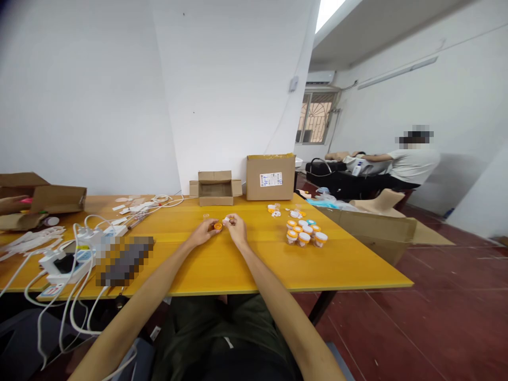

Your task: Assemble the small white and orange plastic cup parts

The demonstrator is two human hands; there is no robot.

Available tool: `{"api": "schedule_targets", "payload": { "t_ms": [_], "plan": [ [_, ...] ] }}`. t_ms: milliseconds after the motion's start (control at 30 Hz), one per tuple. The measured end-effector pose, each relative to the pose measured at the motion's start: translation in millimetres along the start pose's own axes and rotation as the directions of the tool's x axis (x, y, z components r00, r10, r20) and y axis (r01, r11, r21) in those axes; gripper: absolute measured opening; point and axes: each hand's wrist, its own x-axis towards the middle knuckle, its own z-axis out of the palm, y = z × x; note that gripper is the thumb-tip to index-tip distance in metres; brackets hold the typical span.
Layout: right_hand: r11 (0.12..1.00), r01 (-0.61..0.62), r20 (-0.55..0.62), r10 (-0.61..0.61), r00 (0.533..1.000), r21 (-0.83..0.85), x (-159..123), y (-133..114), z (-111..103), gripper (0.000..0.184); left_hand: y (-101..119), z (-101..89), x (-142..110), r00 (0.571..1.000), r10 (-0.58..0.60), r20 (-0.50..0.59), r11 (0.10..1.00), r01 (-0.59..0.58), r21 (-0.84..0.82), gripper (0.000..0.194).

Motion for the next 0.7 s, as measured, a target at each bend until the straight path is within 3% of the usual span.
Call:
{"api": "schedule_targets", "payload": {
  "t_ms": [267,700],
  "plan": [
    [0.999,-0.028,0.021,0.028,0.999,0.017,-1,2,2,0.021,13,-1.5,-4,0.999,0.011,0.031,0.999,-0.012,0.038,0.019],
    [0.999,-0.043,0.022,0.043,0.999,0.029,0,10,3,0.025,15,-4.3,-10,0.999,0.004,0.051,0.998,-0.007,0.070,0.017]
  ]
}}
